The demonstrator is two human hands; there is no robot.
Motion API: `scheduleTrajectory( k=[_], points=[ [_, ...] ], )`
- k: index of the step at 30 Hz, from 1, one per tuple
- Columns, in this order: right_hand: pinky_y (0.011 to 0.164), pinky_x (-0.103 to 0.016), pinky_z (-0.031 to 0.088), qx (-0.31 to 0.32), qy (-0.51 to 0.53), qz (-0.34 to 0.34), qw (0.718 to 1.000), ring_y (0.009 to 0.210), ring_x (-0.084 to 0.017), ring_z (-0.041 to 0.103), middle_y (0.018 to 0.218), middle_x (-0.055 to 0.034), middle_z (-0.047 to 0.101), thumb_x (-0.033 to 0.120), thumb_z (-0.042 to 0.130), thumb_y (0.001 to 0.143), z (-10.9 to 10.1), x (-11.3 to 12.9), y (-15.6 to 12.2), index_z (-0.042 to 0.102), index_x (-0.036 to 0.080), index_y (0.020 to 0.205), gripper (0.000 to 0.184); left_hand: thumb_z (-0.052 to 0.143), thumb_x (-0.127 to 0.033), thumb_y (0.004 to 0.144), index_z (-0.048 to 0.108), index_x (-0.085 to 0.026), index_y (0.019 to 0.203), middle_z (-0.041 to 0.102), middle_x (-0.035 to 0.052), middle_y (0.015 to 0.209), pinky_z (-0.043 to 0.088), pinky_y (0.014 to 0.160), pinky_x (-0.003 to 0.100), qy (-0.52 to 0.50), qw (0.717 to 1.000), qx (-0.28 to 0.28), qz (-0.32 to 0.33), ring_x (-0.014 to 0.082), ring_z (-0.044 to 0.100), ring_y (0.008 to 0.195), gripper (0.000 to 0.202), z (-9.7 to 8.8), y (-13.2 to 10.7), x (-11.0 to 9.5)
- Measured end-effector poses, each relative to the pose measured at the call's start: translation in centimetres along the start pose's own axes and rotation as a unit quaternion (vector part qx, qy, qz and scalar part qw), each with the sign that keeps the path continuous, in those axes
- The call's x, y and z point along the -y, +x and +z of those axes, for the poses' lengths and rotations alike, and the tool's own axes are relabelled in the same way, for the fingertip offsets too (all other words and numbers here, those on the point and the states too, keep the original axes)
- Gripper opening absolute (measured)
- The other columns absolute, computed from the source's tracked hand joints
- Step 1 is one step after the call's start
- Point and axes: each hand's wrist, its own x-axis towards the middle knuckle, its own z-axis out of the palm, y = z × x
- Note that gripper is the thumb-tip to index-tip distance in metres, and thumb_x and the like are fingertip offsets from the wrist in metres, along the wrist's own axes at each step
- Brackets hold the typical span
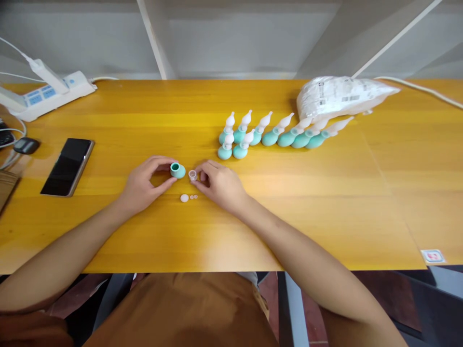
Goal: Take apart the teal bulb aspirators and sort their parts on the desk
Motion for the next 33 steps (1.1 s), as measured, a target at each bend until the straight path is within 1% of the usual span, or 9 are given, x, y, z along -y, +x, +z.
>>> scheduleTrajectory(
  k=[3,7,11,14,18,24,31,33],
  points=[
    [0.069,-0.030,0.046,0.013,0.014,-0.012,1.000,0.071,-0.016,0.060,0.089,-0.0021,0.071,0.034,0.078,0.107,0.2,-0.1,0.1,0.076,0.021,0.109,0.014,0.076,-0.024,0.105,0.069,-0.025,0.137,0.079,0.0088,0.134,0.066,0.110,0.046,0.002,1.000,-0.001,0.003,0.0240,0.080,0.117,0.032,0.3,0.2,0.0],
    [0.068,-0.029,0.045,0.021,0.026,-0.026,0.999,0.070,-0.015,0.059,0.086,-0.0002,0.068,0.033,0.082,0.105,0.5,-0.1,0.2,0.079,0.020,0.111,0.014,0.076,-0.022,0.106,0.070,-0.024,0.138,0.081,0.0081,0.134,0.066,0.113,0.044,0.002,1.000,-0.002,0.003,0.0230,0.080,0.119,0.033,0.5,0.5,-0.2],
    [0.068,-0.028,0.044,0.030,0.041,-0.036,0.998,0.069,-0.015,0.057,0.082,0.0015,0.067,0.036,0.085,0.105,0.8,-0.1,0.3,0.081,0.022,0.111,0.016,0.077,-0.020,0.106,0.070,-0.024,0.137,0.082,0.0074,0.133,0.066,0.114,0.043,-0.027,1.000,-0.008,0.002,0.0220,0.082,0.119,0.032,0.8,0.5,-0.4],
    [0.068,-0.029,0.044,0.027,0.050,-0.039,0.998,0.068,-0.015,0.057,0.080,0.0020,0.067,0.040,0.085,0.105,0.9,-0.1,0.4,0.083,0.023,0.109,0.018,0.076,-0.020,0.106,0.070,-0.025,0.136,0.082,0.0077,0.133,0.067,0.114,0.044,-0.035,0.999,-0.004,0.000,0.0228,0.082,0.119,0.031,0.9,0.5,-0.3],
    [0.068,-0.028,0.045,0.024,0.063,-0.048,0.997,0.068,-0.015,0.058,0.081,0.0012,0.068,0.041,0.086,0.104,1.0,-0.2,0.4,0.085,0.023,0.109,0.019,0.076,-0.019,0.105,0.069,-0.025,0.137,0.081,0.0082,0.134,0.066,0.115,0.047,-0.019,1.000,-0.005,0.000,0.0239,0.081,0.121,0.032,1.1,0.6,-0.2],
    [0.069,-0.029,0.047,0.013,0.071,-0.047,0.996,0.070,-0.015,0.059,0.083,0.0000,0.069,0.033,0.090,0.100,1.3,-0.1,0.4,0.086,0.023,0.107,0.013,0.073,-0.015,0.106,0.068,-0.025,0.139,0.081,0.0076,0.135,0.066,0.115,0.045,-0.017,1.000,-0.004,0.002,0.0224,0.082,0.119,0.035,1.3,0.8,-0.1],
    [0.069,-0.029,0.050,0.012,0.062,-0.047,0.997,0.070,-0.016,0.062,0.083,0.0009,0.070,0.030,0.095,0.095,1.3,-0.3,0.5,0.086,0.023,0.109,0.018,0.075,-0.018,0.105,0.067,-0.024,0.142,0.080,0.0095,0.138,0.065,0.117,0.046,-0.007,1.000,-0.003,-0.005,0.0239,0.081,0.123,0.038,1.3,0.8,0.2],
    [0.069,-0.030,0.050,0.002,0.062,-0.052,0.997,0.070,-0.016,0.062,0.084,0.0007,0.069,0.030,0.095,0.096,1.1,-0.1,0.3,0.085,0.023,0.110,0.018,0.074,-0.019,0.106,0.067,-0.024,0.144,0.079,0.0100,0.140,0.065,0.117,0.046,-0.008,1.000,0.001,-0.007,0.0241,0.080,0.124,0.039,1.2,0.8,0.3]
  ],
)
